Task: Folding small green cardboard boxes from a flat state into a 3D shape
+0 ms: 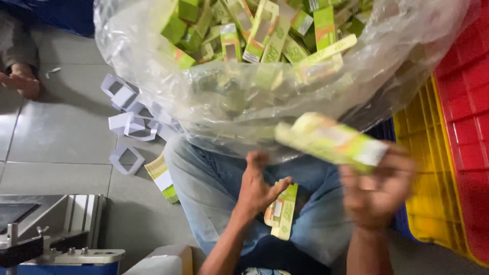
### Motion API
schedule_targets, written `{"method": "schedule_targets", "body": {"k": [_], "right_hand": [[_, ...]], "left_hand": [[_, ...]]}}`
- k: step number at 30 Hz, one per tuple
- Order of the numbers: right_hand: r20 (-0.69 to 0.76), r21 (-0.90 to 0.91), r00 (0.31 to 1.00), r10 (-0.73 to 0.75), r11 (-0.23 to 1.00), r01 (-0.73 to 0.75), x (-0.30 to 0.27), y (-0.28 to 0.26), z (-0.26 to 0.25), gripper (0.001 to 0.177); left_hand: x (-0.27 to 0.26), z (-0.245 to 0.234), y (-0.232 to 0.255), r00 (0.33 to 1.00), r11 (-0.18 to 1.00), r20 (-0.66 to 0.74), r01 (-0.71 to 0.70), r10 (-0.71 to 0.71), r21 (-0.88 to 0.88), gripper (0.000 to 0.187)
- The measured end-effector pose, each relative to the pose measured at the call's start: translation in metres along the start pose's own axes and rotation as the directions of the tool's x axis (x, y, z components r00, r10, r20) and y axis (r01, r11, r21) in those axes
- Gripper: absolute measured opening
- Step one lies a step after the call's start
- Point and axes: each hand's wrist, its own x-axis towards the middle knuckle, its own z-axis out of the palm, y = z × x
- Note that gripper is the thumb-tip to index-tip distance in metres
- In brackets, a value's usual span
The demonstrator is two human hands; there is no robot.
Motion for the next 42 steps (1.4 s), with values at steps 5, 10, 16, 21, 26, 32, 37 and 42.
{"method": "schedule_targets", "body": {"k": [5, 10, 16, 21, 26, 32, 37, 42], "right_hand": [[-0.061, -0.083, 0.947, -0.315, 0.947, 0.31, 0.079, -0.041, 0.034, 0.038], [0.224, -0.151, 0.96, -0.165, 0.968, 0.202, 0.075, -0.068, 0.061, 0.048], [0.288, -0.175, 0.942, 0.175, 0.976, -0.128, -0.016, 0.005, 0.053, 0.042], [0.385, -0.273, 0.778, 0.497, 0.866, -0.418, -0.113, 0.065, 0.038, 0.039], [0.388, -0.318, 0.714, 0.583, 0.812, -0.49, -0.141, 0.082, 0.029, 0.041], [0.327, -0.161, 0.681, 0.655, 0.749, -0.643, -0.127, 0.086, 0.033, 0.031], [0.294, -0.079, 0.772, 0.563, 0.82, -0.567, -0.087, 0.051, 0.031, 0.021], [0.304, 0.094, 0.91, 0.283, 0.941, -0.324, -0.055, 0.032, 0.026, 0.009]], "left_hand": [[-0.09, 0.026, -0.092, 0.877, 0.661, 0.099, 0.276, -0.47, 0.698, 0.067], [-0.096, 0.029, -0.11, 0.907, 0.688, 0.126, 0.208, -0.401, 0.695, 0.047], [-0.098, 0.024, -0.113, 0.818, 0.674, 0.142, 0.345, -0.557, 0.653, 0.041], [-0.099, 0.007, -0.11, 0.716, 0.667, 0.207, 0.45, -0.667, 0.593, 0.034], [-0.089, -0.003, -0.085, 0.764, 0.737, 0.176, 0.491, -0.621, 0.464, 0.031], [-0.064, 0.003, -0.046, 0.873, 0.878, 0.171, 0.411, -0.456, 0.245, 0.024], [-0.033, 0.023, -0.033, 0.93, 0.895, 0.047, 0.335, -0.364, 0.293, 0.088], [-0.015, 0.029, -0.027, 0.99, 0.941, -0.015, 0.139, -0.141, 0.308, 0.062]]}}
